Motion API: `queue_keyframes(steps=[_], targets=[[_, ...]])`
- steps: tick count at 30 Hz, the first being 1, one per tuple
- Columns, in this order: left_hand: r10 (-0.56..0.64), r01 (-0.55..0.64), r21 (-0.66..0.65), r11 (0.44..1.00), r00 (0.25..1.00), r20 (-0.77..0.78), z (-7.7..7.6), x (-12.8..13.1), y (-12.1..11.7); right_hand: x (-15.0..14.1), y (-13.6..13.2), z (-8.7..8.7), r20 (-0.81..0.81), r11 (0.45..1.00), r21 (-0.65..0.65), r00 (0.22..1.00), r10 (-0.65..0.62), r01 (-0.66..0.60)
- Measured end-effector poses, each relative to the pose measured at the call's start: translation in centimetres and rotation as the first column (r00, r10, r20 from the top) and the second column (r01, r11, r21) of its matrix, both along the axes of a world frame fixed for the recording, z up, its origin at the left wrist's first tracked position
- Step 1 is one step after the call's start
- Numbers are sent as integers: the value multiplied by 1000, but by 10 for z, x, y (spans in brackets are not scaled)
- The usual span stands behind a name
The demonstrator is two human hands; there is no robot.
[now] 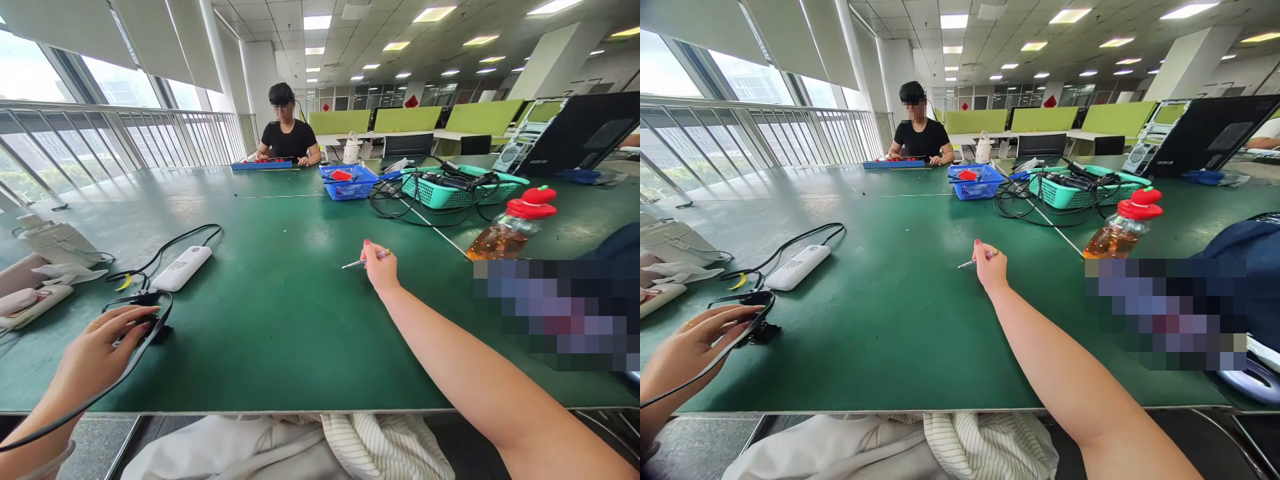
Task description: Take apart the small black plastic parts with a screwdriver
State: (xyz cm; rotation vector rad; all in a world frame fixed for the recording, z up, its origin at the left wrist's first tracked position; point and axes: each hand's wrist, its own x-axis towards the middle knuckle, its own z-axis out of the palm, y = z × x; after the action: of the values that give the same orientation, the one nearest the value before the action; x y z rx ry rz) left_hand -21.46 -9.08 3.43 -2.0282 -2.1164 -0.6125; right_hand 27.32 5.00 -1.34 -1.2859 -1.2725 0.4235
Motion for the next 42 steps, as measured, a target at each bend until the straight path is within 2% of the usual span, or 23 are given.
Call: queue_keyframes(steps=[4,10,15,20,28,32,38,42], targets=[[80,-81,31,996,996,32,-3,-2,-9,0,0,-1,-1,1000,-5,1000,12,-12],[-18,18,-34,999,1000,10,-9,-8,-7,1,1,-2,15,1000,-8,1000,9,-9],[-18,19,-53,998,1000,13,-13,-17,-4,1,2,-4,3,1000,-7,1000,13,-13],[48,-50,-80,996,999,-26,-14,-22,-4,2,3,-5,0,1000,-12,1000,6,-6],[-17,5,-126,992,995,-99,-18,-33,-1,2,4,-6,-1,1000,-24,1000,17,-17],[-71,56,-143,988,992,-101,-18,-30,-1,2,4,-6,1,1000,-27,1000,11,-11],[-25,0,-136,991,983,-183,-17,-31,-3,2,3,-4,8,1000,-22,1000,15,-15],[-10,-7,-121,993,990,-140,-24,-44,3,1,2,-4,-2,999,-23,1000,27,-27]])
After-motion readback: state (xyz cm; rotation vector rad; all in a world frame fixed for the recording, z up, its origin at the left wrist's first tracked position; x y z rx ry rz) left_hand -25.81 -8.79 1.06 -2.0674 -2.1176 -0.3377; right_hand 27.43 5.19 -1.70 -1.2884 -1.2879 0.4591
